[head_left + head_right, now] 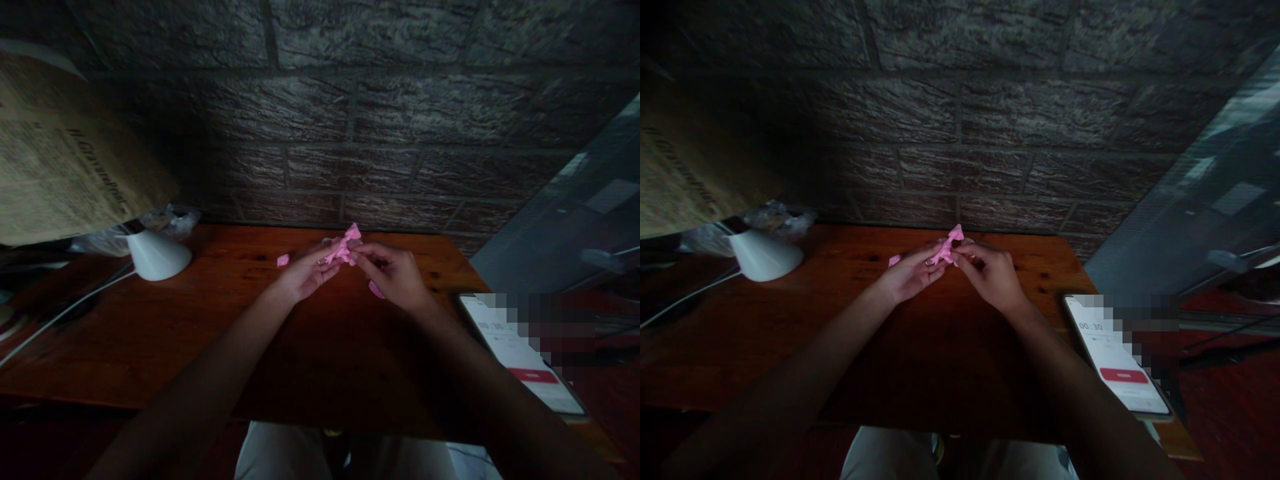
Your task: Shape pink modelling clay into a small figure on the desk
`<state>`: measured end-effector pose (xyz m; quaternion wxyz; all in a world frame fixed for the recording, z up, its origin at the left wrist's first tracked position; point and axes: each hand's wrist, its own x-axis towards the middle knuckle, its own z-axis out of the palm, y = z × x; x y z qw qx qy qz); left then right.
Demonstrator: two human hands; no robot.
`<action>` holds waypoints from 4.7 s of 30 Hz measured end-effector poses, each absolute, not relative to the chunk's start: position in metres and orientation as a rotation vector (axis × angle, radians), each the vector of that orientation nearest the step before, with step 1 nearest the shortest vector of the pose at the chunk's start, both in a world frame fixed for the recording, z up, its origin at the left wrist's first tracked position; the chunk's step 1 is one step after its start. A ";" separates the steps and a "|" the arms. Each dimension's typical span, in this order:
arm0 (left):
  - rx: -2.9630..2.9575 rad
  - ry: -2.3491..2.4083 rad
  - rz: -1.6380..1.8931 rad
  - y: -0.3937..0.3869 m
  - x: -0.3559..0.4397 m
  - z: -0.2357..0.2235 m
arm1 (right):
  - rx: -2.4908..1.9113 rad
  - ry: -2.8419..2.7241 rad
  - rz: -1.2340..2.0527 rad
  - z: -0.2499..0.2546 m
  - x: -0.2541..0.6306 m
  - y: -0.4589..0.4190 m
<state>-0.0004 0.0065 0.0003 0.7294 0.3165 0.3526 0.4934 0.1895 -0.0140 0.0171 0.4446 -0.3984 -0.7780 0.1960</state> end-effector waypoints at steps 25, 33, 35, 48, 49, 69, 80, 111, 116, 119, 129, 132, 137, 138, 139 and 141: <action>0.593 0.789 1.115 0.006 0.005 -0.001 | -1.014 -1.943 0.212 0.020 0.182 -0.024; 0.543 0.731 1.115 -0.001 0.013 0.002 | -1.012 -1.993 0.128 0.014 0.178 -0.022; 0.530 0.731 1.118 -0.001 0.014 0.002 | -1.005 -1.989 0.117 0.013 0.178 -0.022; 0.486 0.690 1.110 -0.007 0.018 0.007 | -0.854 -1.945 0.024 0.007 0.177 -0.018; 0.479 0.689 1.112 -0.008 0.018 0.007 | -0.852 -1.943 0.020 0.006 0.177 -0.017; 0.387 0.708 1.170 -0.010 0.018 0.014 | -0.908 -1.939 -0.078 0.010 0.179 -0.019; 0.371 0.687 1.192 -0.009 0.019 0.014 | -0.934 -1.951 -0.101 0.011 0.179 -0.021; 0.344 0.698 1.213 -0.012 0.022 0.017 | -0.955 -1.928 -0.055 0.009 0.178 -0.021; 0.351 0.703 1.209 -0.013 0.023 0.017 | -0.983 -1.941 -0.037 0.008 0.178 -0.021; 0.362 0.697 1.210 -0.013 0.024 0.016 | -0.959 -1.947 -0.044 0.008 0.178 -0.022; 0.355 0.701 1.209 -0.015 0.027 0.015 | -0.990 -1.943 -0.049 0.005 0.178 -0.020; 0.353 0.712 1.203 -0.014 0.026 0.014 | -0.957 -1.941 -0.059 0.006 0.179 -0.021; 0.362 0.707 1.196 -0.011 0.023 0.011 | -0.938 -1.916 -0.015 0.010 0.179 -0.023; 0.360 0.705 1.196 -0.010 0.022 0.010 | -0.932 -1.898 0.001 0.011 0.179 -0.023; 0.356 0.705 1.195 -0.010 0.020 0.010 | -0.929 -1.873 0.018 0.012 0.179 -0.023; 0.343 0.707 1.192 -0.009 0.018 0.010 | -0.939 -1.813 0.054 0.014 0.181 -0.024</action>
